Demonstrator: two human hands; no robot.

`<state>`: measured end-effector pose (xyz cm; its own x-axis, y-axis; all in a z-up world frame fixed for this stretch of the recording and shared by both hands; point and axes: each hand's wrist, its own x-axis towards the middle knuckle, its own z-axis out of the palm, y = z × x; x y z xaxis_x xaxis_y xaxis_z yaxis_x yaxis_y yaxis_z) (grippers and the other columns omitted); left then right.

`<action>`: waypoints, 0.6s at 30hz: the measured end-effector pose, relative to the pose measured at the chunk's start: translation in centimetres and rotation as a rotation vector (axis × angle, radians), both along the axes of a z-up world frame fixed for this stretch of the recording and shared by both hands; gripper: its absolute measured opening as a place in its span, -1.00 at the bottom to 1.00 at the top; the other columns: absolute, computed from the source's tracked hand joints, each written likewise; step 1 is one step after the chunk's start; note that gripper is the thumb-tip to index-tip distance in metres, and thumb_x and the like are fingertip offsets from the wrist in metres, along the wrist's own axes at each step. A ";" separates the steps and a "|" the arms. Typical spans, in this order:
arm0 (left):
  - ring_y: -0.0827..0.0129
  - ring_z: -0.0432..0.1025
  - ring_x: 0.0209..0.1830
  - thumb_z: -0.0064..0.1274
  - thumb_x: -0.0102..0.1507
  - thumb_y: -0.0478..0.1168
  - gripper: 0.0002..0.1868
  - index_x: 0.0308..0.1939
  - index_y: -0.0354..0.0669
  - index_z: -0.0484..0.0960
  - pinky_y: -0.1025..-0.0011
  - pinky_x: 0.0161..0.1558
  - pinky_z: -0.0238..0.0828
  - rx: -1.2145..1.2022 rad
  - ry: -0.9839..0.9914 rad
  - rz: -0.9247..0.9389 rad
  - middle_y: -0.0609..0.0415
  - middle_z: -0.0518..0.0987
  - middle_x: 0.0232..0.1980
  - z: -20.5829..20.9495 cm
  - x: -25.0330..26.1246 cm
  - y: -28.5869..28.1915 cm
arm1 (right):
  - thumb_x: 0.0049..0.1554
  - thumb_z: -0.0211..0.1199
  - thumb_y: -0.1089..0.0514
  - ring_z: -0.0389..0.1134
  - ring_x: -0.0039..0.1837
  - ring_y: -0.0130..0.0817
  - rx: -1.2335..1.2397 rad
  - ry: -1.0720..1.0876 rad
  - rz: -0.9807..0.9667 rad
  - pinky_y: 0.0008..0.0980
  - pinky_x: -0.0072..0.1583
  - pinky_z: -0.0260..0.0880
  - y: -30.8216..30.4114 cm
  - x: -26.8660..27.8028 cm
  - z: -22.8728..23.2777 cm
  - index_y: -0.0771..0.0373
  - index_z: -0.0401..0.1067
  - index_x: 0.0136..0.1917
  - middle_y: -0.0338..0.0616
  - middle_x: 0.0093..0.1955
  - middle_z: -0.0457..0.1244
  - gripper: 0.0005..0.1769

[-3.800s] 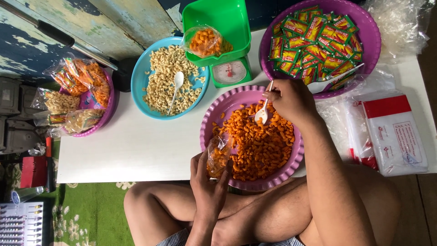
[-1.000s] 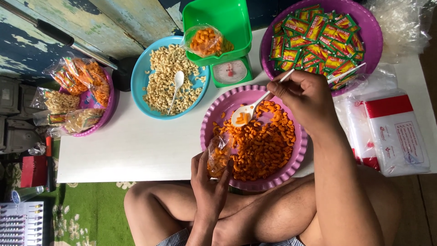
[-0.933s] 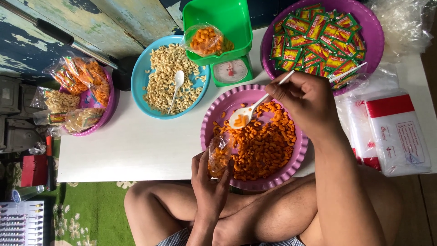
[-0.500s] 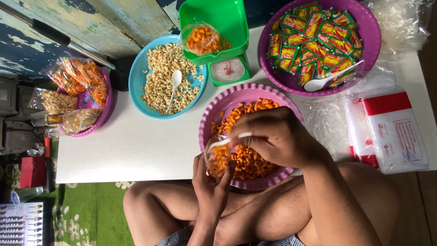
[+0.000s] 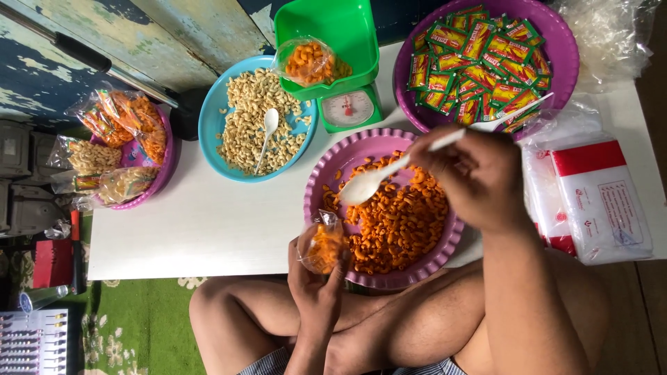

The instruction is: A person sitting on the floor is using a plastic spoon to fill small plastic bags with orange snacks from a purple bowl, with other snacks and a scale nearby.

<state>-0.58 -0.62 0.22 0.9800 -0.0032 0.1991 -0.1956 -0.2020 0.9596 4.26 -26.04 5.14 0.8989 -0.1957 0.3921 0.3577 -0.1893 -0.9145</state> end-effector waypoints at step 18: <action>0.21 0.39 0.21 0.20 0.28 -0.19 -0.54 0.21 -0.29 0.53 0.36 0.16 0.42 0.124 -0.138 0.021 -0.06 0.45 0.12 -1.3 -0.1 0.6 | 0.14 0.30 0.08 0.39 -0.08 0.17 -0.757 0.669 -0.119 0.10 -0.15 0.28 -0.4 3.5 -5.2 0.16 0.56 -0.13 0.01 -0.14 0.42 -0.87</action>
<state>-0.65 0.01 -1.03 0.9435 -0.0159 0.3311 -0.3183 -0.3226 0.8914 7.72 -26.45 -0.04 0.9701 -0.2072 -0.1263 -0.2424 -0.8026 -0.5450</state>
